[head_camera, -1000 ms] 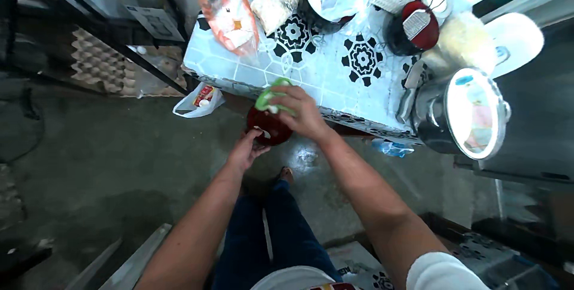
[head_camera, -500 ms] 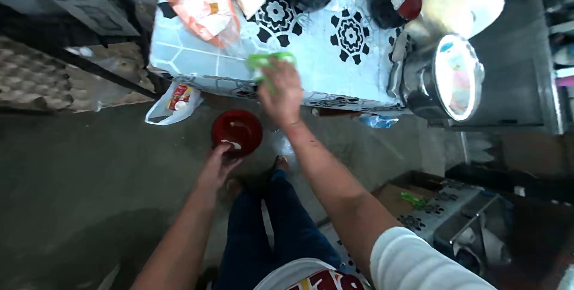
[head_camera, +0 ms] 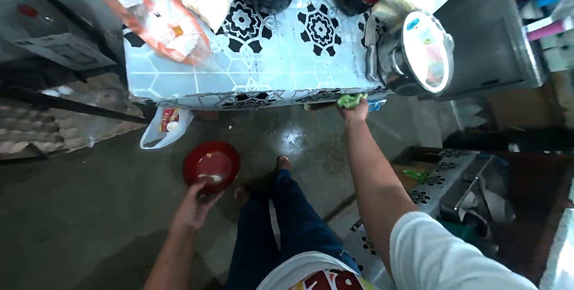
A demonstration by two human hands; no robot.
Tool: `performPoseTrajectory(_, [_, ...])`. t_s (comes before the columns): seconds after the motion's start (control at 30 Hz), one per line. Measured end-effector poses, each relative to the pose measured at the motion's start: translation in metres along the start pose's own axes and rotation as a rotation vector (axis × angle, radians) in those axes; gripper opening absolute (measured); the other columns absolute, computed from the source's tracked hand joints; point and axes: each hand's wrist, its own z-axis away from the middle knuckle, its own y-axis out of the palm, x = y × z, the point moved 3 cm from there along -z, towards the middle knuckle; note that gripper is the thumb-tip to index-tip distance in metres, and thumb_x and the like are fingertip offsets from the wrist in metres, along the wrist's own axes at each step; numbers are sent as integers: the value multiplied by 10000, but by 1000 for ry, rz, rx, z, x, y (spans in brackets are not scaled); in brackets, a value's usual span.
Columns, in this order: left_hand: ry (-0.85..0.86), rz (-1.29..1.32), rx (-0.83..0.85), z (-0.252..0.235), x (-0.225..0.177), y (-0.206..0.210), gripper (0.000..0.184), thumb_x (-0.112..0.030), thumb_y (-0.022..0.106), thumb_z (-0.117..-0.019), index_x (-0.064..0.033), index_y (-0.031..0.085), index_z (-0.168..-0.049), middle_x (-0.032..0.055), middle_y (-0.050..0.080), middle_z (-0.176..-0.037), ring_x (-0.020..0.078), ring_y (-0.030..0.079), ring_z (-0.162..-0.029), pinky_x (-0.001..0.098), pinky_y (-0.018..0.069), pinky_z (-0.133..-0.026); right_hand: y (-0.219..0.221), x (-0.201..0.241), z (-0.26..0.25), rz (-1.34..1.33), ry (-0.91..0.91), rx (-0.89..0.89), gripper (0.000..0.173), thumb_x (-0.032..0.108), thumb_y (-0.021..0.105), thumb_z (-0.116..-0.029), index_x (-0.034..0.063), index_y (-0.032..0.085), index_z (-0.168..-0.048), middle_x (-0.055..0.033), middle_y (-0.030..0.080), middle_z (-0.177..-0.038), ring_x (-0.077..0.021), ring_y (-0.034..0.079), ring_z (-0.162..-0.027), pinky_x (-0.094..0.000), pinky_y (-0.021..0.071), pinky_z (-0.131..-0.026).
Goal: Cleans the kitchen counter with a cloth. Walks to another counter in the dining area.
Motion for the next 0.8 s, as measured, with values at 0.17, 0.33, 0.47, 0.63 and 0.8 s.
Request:
performPoseTrajectory(0.17, [33, 64, -41, 17, -6, -25, 350, -200, 408, -1077, -62, 453, -1396, 162, 610, -1233, 278, 682, -1026, 430, 611, -816, 54, -60, 21, -222, -56, 31, 659, 572, 194, -1078, 110, 365, -1516, -120, 503, -1467, -263, 519, -1342, -516, 479, -1067])
performPoseTrajectory(0.33, [60, 101, -39, 30, -1, -52, 326, -208, 398, -1080, -49, 492, -1348, 143, 629, -1210, 257, 689, -1022, 413, 612, -828, 66, -113, 60, -202, 48, 10, 665, 589, 200, -1071, 127, 371, -1518, -114, 495, -1481, -253, 500, -1361, -518, 462, -1080])
performPoseTrajectory(0.47, [60, 72, -70, 34, 4, -61, 309, -212, 390, -1079, -51, 499, -1319, 122, 637, -1159, 226, 693, -978, 381, 612, -803, 79, -170, 91, -268, 186, 59, 723, 651, 164, -1042, 157, 362, -1532, -99, 479, -1511, -268, 474, -1392, -548, 438, -1096])
performPoseTrajectory(0.63, [73, 88, -78, 37, 11, -64, 311, -203, 385, -1068, -49, 501, -1313, 129, 649, -1148, 239, 699, -976, 409, 619, -795, 98, -245, 153, -224, 478, 192, 720, 690, 187, -1023, 159, 428, -1445, -105, 565, -1346, -255, 560, -1223, -530, 493, -977])
performPoseTrajectory(0.8, [83, 90, -69, 38, 17, -57, 318, -194, 382, -1062, -62, 473, -1336, 126, 654, -1145, 235, 713, -953, 400, 631, -769, 88, -269, 196, -43, 744, 334, 551, 554, 261, -1079, 113, 508, -1297, -100, 627, -1103, -215, 632, -973, -427, 556, -831])
